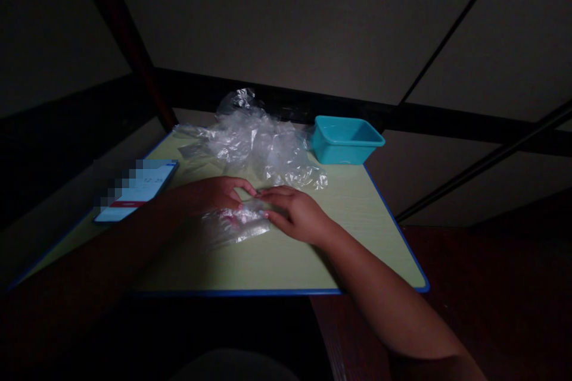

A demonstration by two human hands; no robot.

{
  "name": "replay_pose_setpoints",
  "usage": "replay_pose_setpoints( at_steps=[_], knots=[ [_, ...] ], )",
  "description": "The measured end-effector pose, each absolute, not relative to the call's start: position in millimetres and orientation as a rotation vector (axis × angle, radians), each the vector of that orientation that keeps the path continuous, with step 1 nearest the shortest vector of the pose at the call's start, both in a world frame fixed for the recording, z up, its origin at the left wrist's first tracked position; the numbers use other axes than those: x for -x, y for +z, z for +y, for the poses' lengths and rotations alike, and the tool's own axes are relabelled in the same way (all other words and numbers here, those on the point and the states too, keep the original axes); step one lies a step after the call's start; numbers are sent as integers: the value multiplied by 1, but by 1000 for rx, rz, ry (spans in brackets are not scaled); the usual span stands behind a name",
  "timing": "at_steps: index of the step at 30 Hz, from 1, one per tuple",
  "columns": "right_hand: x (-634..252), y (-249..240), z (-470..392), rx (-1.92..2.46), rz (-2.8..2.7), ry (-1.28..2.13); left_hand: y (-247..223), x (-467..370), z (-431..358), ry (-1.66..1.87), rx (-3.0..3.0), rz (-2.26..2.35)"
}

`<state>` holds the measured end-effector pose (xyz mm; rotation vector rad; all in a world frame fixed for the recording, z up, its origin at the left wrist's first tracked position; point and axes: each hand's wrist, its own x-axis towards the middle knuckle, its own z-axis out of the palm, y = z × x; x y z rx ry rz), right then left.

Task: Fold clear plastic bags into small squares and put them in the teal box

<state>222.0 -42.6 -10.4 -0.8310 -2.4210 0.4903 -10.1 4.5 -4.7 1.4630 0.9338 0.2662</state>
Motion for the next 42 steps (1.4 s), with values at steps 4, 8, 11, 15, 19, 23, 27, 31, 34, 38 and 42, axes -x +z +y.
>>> replay_pose_setpoints(
  at_steps=[4,8,11,15,19,23,27,31,34,38,42],
  knots=[
    [-221,-20,-45,961,-2627,471,-3,10,4,248,-1498,936],
    [-212,-29,-49,1145,-2746,450,-5,10,5,303,-1491,970],
    [-206,-30,-52,1181,-2782,418,-8,11,7,310,-1463,1006],
    [-205,-26,-55,1174,-2842,422,-13,12,9,263,-1485,1021],
    [-206,-24,-58,1100,-2902,474,-14,12,8,256,-1526,1055],
    [-206,-27,-61,1060,-2909,514,-12,13,6,240,-1534,1055],
    [-207,-26,-61,1050,-2920,547,-11,16,8,220,-1565,1019],
    [-210,-19,-59,1026,-2933,560,-11,16,10,263,-1639,1074],
    [-212,-15,-61,1005,-2927,549,-10,13,8,357,-1783,1177],
    [-211,-14,-64,989,-2963,586,-4,7,4,566,-2090,1399],
    [-209,-17,-64,996,-2983,591,1,4,2,904,-2231,1526]
  ],
)
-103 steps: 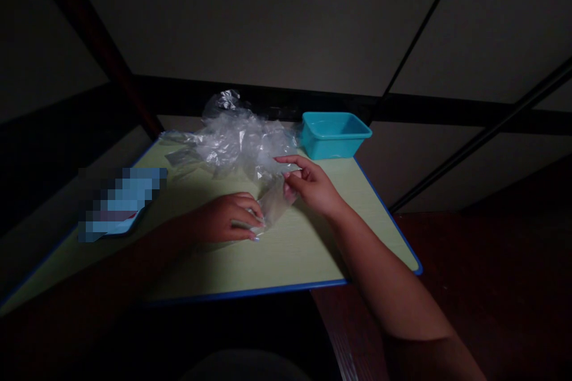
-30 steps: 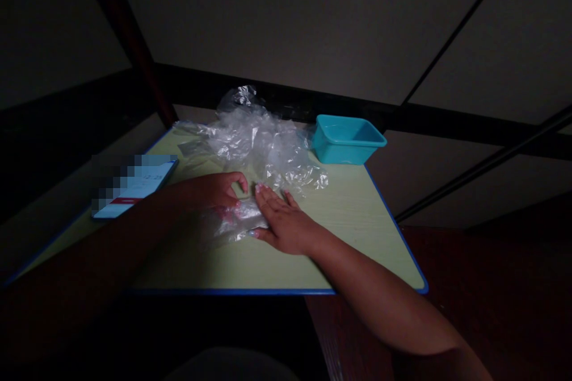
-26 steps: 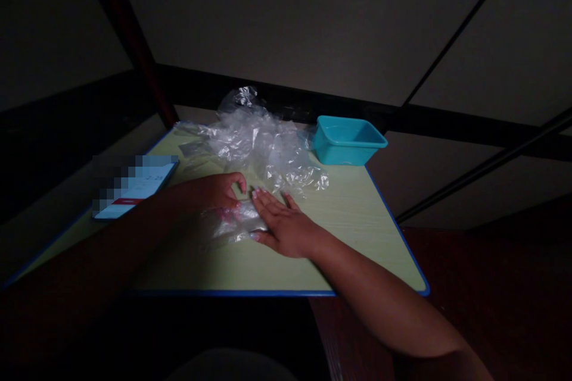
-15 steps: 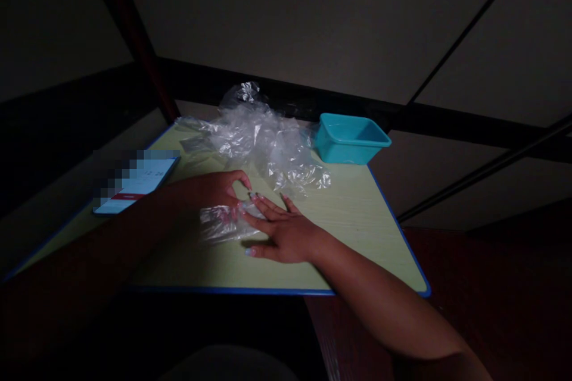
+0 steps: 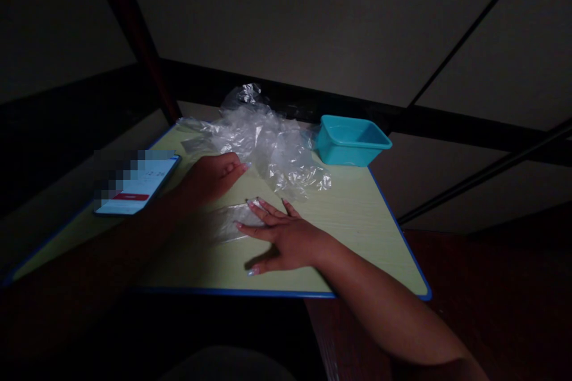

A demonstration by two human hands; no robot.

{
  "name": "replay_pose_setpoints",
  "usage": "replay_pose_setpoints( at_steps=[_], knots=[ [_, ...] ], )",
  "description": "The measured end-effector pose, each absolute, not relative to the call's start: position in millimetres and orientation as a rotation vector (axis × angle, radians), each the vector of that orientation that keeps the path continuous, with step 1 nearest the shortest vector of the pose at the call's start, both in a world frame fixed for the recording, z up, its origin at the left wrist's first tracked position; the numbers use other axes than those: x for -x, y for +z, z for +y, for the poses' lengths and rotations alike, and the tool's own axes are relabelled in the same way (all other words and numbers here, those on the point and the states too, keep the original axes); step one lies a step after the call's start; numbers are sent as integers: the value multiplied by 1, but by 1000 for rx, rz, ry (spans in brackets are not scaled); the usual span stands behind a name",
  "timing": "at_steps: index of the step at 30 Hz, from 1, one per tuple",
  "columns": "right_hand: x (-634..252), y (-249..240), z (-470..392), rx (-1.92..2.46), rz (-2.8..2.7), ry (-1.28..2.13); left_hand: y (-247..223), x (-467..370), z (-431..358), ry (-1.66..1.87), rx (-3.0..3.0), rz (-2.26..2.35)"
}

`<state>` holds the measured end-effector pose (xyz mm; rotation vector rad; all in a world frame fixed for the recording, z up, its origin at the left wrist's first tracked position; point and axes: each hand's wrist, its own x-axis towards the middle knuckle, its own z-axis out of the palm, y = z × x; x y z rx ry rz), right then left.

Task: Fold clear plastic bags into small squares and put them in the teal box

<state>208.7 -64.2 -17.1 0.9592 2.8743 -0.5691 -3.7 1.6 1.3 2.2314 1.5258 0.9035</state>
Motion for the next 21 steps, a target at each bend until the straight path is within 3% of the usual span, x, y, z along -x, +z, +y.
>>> replay_pose_setpoints(
  at_steps=[21],
  knots=[
    [-206,-23,-54,-1014,3008,-591,-22,-2,-3,1204,-2241,1115]
  ],
)
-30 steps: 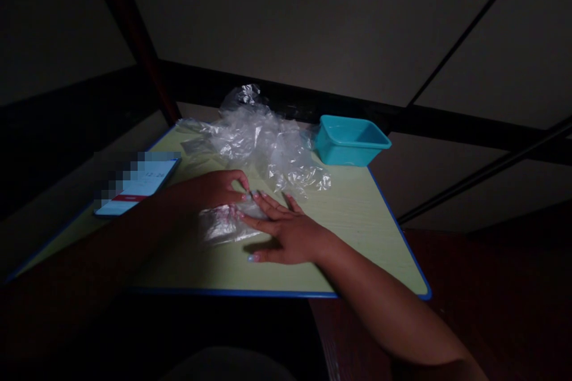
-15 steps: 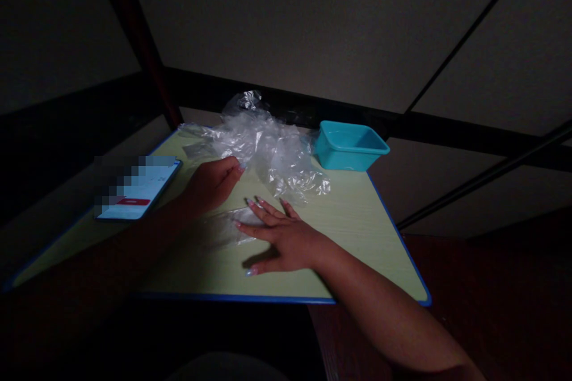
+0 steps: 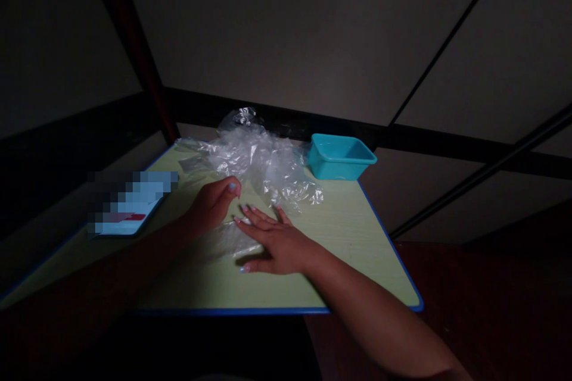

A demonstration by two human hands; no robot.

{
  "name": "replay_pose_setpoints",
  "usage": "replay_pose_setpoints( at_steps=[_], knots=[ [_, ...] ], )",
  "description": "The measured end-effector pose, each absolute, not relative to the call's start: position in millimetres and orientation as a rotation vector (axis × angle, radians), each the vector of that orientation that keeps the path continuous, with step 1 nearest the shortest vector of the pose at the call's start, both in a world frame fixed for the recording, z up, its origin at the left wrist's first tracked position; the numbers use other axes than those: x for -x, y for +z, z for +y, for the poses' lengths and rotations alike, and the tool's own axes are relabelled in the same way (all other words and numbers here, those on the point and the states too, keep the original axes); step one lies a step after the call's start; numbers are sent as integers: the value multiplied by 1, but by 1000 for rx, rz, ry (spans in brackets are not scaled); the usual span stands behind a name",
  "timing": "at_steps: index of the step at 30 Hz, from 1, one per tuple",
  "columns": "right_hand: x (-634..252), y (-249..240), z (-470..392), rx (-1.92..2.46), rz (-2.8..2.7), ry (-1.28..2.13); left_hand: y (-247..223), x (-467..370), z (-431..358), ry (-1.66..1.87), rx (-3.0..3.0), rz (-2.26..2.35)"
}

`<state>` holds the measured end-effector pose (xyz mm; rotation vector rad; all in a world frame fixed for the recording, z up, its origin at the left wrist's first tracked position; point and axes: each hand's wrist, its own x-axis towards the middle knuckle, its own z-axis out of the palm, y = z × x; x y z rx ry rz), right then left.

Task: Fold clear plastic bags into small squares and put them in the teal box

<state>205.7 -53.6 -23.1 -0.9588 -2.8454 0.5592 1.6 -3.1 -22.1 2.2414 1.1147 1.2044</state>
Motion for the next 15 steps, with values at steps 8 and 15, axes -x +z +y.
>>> replay_pose_setpoints(
  at_steps=[8,15],
  knots=[
    [-203,-27,-56,964,-2896,657,-27,-2,-3,1180,-2244,1050],
    [-222,-15,-42,1066,-2730,652,-23,-1,-8,1216,-2146,1073]
  ],
)
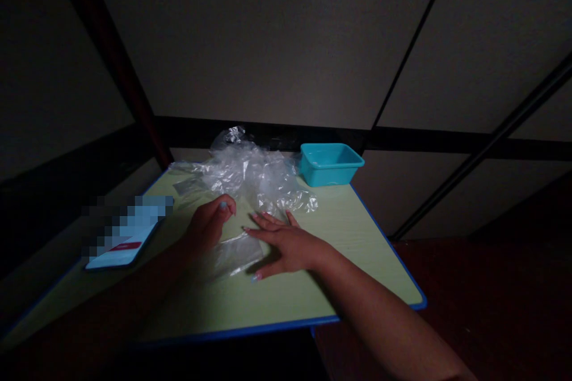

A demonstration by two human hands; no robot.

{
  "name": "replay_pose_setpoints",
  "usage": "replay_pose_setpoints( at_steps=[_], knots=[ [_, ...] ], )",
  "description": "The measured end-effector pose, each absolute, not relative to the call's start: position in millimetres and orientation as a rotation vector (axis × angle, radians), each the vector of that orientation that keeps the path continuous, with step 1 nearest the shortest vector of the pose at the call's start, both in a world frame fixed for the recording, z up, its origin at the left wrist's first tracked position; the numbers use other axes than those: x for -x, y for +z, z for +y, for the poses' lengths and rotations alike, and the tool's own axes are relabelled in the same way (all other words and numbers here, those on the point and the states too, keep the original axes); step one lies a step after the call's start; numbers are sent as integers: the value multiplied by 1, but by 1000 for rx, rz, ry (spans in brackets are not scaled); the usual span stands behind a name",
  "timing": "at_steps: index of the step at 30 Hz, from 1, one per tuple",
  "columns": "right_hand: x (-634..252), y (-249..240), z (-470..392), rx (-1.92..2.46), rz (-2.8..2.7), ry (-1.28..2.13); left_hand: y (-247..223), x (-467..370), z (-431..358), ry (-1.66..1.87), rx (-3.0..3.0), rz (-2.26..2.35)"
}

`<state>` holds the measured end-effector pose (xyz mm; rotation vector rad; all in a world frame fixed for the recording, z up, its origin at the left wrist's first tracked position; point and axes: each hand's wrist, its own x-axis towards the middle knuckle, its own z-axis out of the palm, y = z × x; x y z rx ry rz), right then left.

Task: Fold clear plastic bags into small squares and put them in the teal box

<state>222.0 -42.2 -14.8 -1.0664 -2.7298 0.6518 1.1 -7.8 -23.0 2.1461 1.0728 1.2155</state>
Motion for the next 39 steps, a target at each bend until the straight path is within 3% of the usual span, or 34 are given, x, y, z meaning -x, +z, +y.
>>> replay_pose_setpoints(
  at_steps=[7,14,19,39],
  knots=[
    [-236,-21,-18,995,-2255,525,-26,-12,-10,951,-1796,866],
    [-231,-22,-19,808,-1607,1229,-16,-11,-1,900,-980,536],
    [-229,-19,-21,765,-1470,1316,-8,0,5,961,-666,440],
    [-226,-21,-23,846,-1510,1304,-15,-9,2,901,-706,378]
  ],
)
